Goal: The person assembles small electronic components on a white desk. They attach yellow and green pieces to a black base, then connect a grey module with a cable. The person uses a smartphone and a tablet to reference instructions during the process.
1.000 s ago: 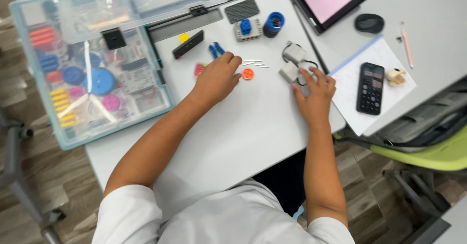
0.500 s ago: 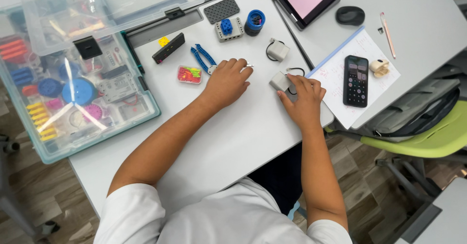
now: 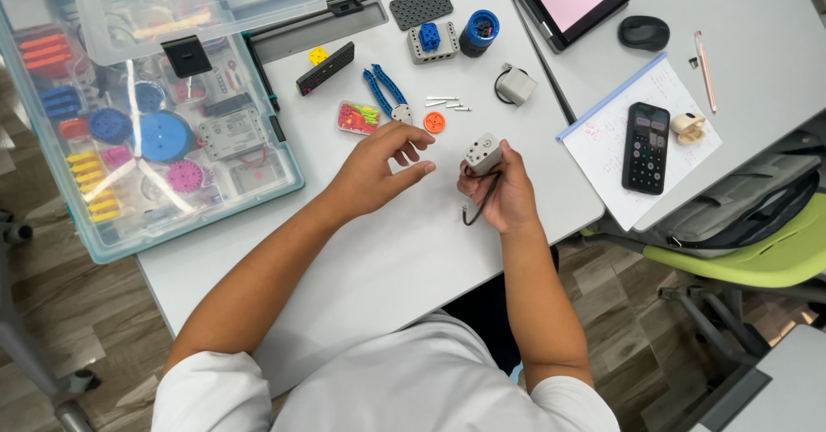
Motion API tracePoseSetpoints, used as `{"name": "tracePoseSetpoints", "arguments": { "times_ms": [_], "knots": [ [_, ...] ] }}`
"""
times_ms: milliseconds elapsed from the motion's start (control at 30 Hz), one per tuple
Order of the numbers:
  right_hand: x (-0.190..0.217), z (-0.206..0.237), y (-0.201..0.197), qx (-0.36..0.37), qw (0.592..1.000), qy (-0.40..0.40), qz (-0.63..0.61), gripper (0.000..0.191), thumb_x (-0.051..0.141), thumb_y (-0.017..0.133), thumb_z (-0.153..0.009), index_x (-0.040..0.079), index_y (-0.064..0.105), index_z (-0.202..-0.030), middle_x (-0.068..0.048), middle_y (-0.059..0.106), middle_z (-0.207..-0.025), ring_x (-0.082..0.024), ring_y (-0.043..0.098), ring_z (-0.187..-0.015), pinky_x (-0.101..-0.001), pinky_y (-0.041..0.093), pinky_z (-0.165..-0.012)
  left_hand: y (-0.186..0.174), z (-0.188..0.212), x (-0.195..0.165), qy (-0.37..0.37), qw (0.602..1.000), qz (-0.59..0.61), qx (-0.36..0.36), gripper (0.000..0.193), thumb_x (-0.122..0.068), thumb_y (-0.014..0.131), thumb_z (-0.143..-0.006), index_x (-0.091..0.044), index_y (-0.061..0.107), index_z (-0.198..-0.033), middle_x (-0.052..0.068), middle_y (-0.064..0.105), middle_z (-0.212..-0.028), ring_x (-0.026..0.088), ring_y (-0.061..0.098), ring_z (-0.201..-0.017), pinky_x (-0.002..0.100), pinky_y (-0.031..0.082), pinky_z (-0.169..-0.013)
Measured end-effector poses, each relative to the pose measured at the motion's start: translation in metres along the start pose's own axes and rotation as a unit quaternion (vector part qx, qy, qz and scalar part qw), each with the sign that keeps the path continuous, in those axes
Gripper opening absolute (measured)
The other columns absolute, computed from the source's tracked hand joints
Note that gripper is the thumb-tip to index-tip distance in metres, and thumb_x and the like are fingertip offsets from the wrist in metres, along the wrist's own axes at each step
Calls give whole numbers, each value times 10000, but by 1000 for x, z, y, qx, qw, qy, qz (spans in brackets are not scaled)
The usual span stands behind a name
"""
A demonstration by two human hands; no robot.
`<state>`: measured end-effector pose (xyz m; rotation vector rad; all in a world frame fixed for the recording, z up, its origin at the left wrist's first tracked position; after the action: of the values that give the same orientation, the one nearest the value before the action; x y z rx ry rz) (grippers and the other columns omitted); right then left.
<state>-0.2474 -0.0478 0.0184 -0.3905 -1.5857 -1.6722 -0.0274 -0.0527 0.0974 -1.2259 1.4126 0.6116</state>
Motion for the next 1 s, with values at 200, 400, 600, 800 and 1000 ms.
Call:
{"name": "tracePoseSetpoints", "arguments": {
  "times_ms": [200,400,600,800,1000],
  "knots": [
    [-2,14,2,-121,962,-4,246,465,447,570,-1043,7,616,-1184,-93,665,-936,-163,565,-777,-294,473,-690,27,-5,6,-29,997,52,42,399,-198,801,-894,-73,649,-1242,53,651,-1095,151,649,-943,295,551,-825],
    [31,57,54,-42,830,-251,496,473,116,855,-867,-1,626,-1264,-72,637,-1073,-169,585,-960,-295,521,-875,52,-7,29,-65,943,318,74,345,59,677,-883,-76,536,-1168,80,632,-1270,181,639,-1215,346,552,-1056],
    [35,66,69,-77,726,-306,611,325,24,827,-877,38,682,-1168,-97,689,-1081,-161,638,-941,-288,549,-849,59,-6,37,-74,923,371,71,366,102,665,-882,-85,488,-1141,110,604,-1344,202,616,-1277,378,538,-1109],
    [43,39,53,-43,837,-301,455,212,-64,704,-981,4,642,-1172,-105,660,-1109,-175,654,-1031,-308,550,-917,60,8,15,80,993,78,-47,429,-10,832,-793,-59,477,-1029,108,525,-1166,206,580,-1089,355,541,-944],
    [34,29,63,0,833,-295,467,189,-62,716,-975,11,647,-1136,-107,661,-1096,-163,650,-984,-291,542,-863,73,13,17,105,990,1,-95,525,-168,932,-783,-58,459,-982,97,444,-1118,208,500,-927,337,510,-762]
  ]
}}
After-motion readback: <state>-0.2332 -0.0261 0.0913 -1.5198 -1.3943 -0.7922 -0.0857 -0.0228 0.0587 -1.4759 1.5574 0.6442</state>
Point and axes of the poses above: each hand's wrist, its own z-axis away from the middle knuckle, its own y-axis out of the palm, x = y × z, the point moved 6 cm from there along -z, towards the middle knuckle
